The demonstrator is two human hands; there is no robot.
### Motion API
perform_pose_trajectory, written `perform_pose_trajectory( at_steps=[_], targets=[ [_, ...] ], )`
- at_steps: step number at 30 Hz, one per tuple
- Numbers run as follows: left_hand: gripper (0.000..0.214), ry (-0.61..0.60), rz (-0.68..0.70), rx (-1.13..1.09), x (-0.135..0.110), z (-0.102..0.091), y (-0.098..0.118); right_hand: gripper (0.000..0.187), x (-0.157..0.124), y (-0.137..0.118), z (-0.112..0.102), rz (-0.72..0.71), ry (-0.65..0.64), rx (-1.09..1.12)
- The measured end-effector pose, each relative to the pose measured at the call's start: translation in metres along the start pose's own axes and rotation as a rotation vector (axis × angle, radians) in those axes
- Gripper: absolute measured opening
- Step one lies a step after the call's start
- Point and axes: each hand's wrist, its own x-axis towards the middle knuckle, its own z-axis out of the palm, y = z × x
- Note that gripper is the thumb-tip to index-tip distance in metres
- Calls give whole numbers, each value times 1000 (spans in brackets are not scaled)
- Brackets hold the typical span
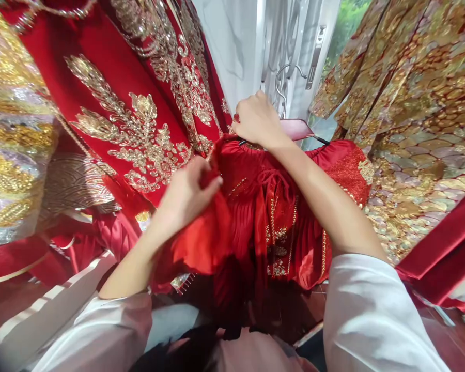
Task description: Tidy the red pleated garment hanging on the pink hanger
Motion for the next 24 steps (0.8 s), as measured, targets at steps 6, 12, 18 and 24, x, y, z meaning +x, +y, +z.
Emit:
perform_pose_trajectory(
  at_steps=[6,12,18,24],
  targets=[
    [19,67,50,21,34,29,0,24,-3,-4,-3,23,-59,11],
    [21,-66,73,-169,121,41,-1,27,-2,-6,-15,7,-105,0],
    [24,-173,60,-251,133,59,-25,37,-46,3,-26,103,44,12],
    [23,-397,-48,-324,155,70,-24,39,-119,25,7,368,253,-148]
  ],
)
